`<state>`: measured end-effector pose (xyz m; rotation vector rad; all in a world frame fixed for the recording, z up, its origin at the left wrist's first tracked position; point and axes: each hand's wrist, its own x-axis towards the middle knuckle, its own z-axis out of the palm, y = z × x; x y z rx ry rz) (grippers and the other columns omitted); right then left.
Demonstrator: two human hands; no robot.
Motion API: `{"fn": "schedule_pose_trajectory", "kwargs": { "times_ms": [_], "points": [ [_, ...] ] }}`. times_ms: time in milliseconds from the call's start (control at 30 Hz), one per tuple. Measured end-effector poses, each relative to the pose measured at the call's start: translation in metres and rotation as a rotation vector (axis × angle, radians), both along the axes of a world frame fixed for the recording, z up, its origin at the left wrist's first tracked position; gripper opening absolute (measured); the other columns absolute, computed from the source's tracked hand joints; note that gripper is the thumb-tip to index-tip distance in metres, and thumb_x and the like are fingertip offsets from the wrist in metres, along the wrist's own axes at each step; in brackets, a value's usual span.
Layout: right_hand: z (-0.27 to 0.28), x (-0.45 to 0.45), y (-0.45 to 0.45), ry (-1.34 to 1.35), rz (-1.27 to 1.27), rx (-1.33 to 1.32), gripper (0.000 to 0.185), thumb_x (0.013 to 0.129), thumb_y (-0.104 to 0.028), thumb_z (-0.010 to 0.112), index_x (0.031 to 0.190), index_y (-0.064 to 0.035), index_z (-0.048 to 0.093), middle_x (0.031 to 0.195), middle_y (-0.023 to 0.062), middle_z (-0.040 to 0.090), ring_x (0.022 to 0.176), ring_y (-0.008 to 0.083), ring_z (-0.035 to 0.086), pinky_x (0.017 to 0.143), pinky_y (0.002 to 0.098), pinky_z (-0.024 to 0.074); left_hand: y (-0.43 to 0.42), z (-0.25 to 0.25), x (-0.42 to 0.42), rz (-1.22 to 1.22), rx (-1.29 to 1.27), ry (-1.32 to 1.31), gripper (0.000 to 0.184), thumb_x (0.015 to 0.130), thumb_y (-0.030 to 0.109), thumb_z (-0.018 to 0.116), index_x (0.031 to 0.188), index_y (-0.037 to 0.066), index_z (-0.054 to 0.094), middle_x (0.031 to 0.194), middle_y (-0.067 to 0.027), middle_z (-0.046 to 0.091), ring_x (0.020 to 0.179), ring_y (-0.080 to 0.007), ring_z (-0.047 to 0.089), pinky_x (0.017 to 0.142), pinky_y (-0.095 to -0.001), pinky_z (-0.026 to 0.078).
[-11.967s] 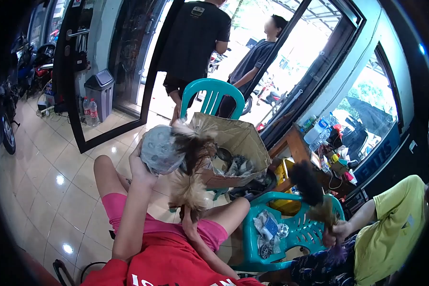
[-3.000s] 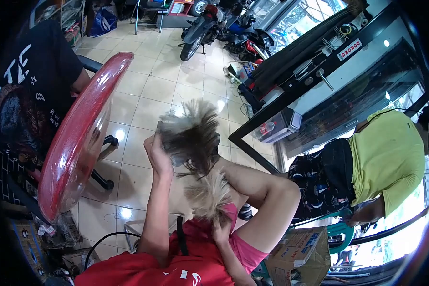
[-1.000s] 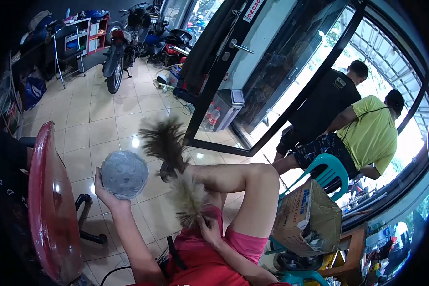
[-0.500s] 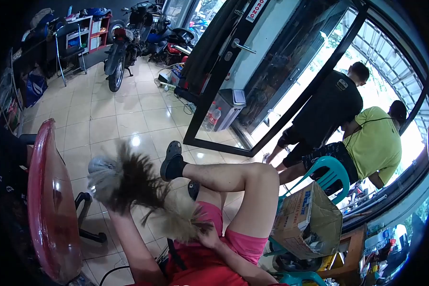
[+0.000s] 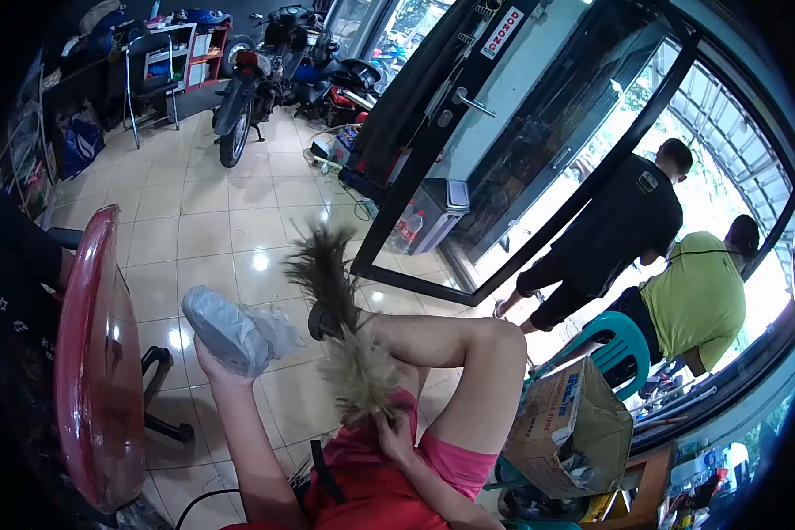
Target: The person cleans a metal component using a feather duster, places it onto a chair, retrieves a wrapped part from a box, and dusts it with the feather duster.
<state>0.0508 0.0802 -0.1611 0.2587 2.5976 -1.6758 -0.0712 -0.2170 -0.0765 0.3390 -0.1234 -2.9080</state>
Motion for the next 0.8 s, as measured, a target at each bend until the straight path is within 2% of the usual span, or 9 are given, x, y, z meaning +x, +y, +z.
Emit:
{"fn": "schedule_pose_trajectory", "kwargs": {
  "times_ms": [67,133,233,367,433,467,600,700,800],
  "points": [
    [-0.020,0.007,0.007,0.301,0.112,-0.092,0.026,0.095,-0.014,0.055,0.107,0.0062,0.066,0.095,0.0198,0.072,0.087,0.0223,0.067,0.080,0.0342,0.0510,-0.005,-0.017,-0.005,-0.095,-0.028,0.462,0.039,0.101,0.042,0.042,0.107,0.012,0.067,0.099,-0.0102,0.070,0.091,-0.0323,0.067,0.086,-0.0517,0.055],
    [-0.015,0.008,0.008,0.188,0.156,0.012,0.027,0.096,-0.014,0.054,0.109,0.0060,0.066,0.098,0.0176,0.071,0.090,0.0216,0.066,0.082,0.0342,0.0510,-0.003,-0.017,0.001,-0.116,0.072,0.361,0.047,0.101,0.043,0.044,0.128,0.009,0.061,0.121,-0.0165,0.062,0.113,-0.0360,0.058,0.103,-0.0514,0.046],
    [-0.016,0.006,0.011,0.028,0.189,0.164,0.031,0.095,-0.013,0.053,0.118,0.0043,0.065,0.108,0.0161,0.070,0.098,0.0214,0.064,0.087,0.0348,0.0509,-0.006,-0.016,0.004,-0.123,0.019,0.383,0.045,0.099,0.041,0.038,0.113,0.008,0.065,0.107,-0.0104,0.069,0.097,-0.0323,0.067,0.086,-0.0488,0.055],
    [-0.033,0.008,0.017,0.024,0.178,0.000,0.031,0.096,-0.013,0.053,0.119,0.0044,0.065,0.108,0.0170,0.070,0.099,0.0224,0.065,0.089,0.0357,0.0502,-0.006,-0.007,-0.003,-0.065,-0.056,0.045,0.042,0.099,0.038,0.041,0.113,0.006,0.065,0.109,-0.0106,0.069,0.098,-0.0313,0.067,0.085,-0.0477,0.056],
    [-0.046,0.006,0.012,0.547,0.213,0.129,0.025,0.093,-0.017,0.057,0.093,0.0067,0.065,0.075,0.0142,0.064,0.068,0.0175,0.054,0.067,0.0349,0.0482,-0.002,-0.019,-0.009,0.056,-0.375,0.090,0.041,0.099,0.037,0.042,0.112,0.007,0.065,0.108,-0.0108,0.069,0.098,-0.0311,0.067,0.085,-0.0474,0.056],
    [-0.009,0.011,-0.005,0.340,0.117,-0.049,0.025,0.094,-0.016,0.056,0.098,0.0066,0.065,0.081,0.0137,0.066,0.076,0.0176,0.059,0.073,0.0347,0.0496,0.000,-0.012,-0.007,0.098,-0.480,0.100,0.041,0.098,0.037,0.042,0.112,0.007,0.066,0.108,-0.0108,0.069,0.098,-0.0311,0.067,0.085,-0.0474,0.056],
    [-0.001,0.001,0.006,-0.093,0.083,0.084,0.026,0.095,-0.013,0.055,0.109,0.0054,0.066,0.102,0.0191,0.071,0.096,0.0235,0.067,0.087,0.0370,0.0502,-0.004,0.006,0.006,-0.059,-0.106,0.075,0.039,0.098,0.038,0.046,0.111,0.007,0.066,0.105,-0.0090,0.070,0.095,-0.0298,0.067,0.086,-0.0445,0.055],
    [-0.023,0.009,0.005,0.404,0.207,-0.078,0.028,0.096,-0.016,0.055,0.107,0.0070,0.066,0.097,0.0203,0.071,0.092,0.0225,0.068,0.081,0.0363,0.0511,0.002,0.025,0.005,-0.044,-0.112,0.006,0.040,0.097,0.039,0.047,0.112,0.007,0.067,0.107,-0.0089,0.070,0.098,-0.0288,0.066,0.087,-0.0452,0.055],
    [0.002,0.005,-0.006,0.241,0.112,0.040,0.032,0.097,-0.022,0.056,0.109,0.0065,0.066,0.093,0.0216,0.072,0.091,0.0265,0.070,0.082,0.0370,0.0520,-0.006,-0.002,0.002,-0.083,-0.120,0.063,0.037,0.096,0.039,0.050,0.108,0.008,0.068,0.104,-0.0080,0.070,0.096,-0.0265,0.067,0.085,-0.0433,0.055]
  ]
}}
